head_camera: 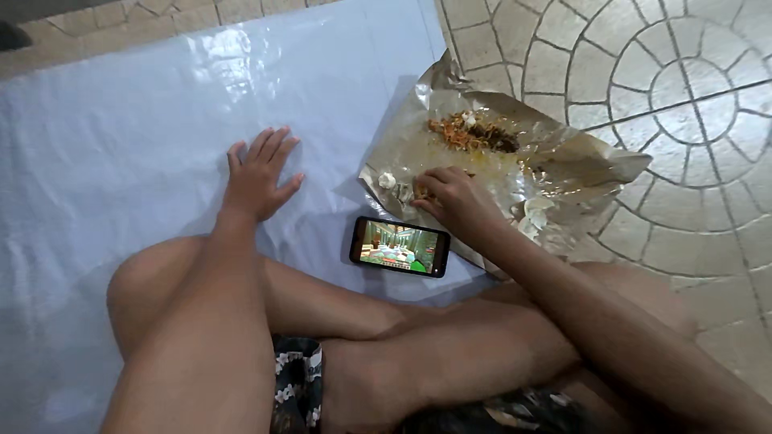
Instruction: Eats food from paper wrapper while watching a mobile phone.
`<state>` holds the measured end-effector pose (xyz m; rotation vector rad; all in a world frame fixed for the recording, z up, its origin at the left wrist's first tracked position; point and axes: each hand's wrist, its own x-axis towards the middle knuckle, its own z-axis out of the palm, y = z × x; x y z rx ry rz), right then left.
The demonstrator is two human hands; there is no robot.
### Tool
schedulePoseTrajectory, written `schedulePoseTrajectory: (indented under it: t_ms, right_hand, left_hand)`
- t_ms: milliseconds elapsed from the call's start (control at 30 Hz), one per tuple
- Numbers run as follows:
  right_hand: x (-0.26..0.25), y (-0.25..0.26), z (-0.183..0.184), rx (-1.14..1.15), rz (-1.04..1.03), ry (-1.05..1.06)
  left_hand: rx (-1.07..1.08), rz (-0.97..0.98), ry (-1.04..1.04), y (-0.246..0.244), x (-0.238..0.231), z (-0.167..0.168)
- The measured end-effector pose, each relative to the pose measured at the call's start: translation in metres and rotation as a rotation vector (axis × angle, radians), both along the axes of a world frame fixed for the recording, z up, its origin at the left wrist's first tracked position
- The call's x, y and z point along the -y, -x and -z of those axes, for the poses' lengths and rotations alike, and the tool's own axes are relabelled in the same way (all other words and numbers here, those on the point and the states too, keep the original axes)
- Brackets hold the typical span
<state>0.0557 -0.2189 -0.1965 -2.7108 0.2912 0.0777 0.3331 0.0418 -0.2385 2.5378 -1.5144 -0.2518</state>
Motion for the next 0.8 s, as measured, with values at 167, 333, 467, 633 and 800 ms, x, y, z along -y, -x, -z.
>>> schedulePoseTrajectory:
  t_ms: [167, 333, 467, 633, 800]
  right_hand:
    - [0.0, 0.008, 0.012, 0.103, -0.114, 0.044]
    - [0.0, 0.022, -0.003, 0.0, -0.136, 0.115]
    - [-0.02, 0.025, -0.006, -0.148, -0.064, 0.139]
    - [-0.025, 0.028, 0.004, -0.086, -0.097, 0.173]
    - [-0.024, 0.029, 0.003, -0.123, -0.132, 0.205]
  left_hand:
    - [-0.022, -0.013, 0.005, 0.002, 0.001, -0.001]
    - [-0.04, -0.008, 0.043, 0.002, -0.001, -0.001]
    - [-0.042, 0.001, 0.051, 0.002, 0.0, 0.0]
    - [-0.048, -0.005, 0.067, 0.001, -0.001, 0.001]
    - [-0.048, -0.007, 0.072, 0.0, 0.0, 0.004]
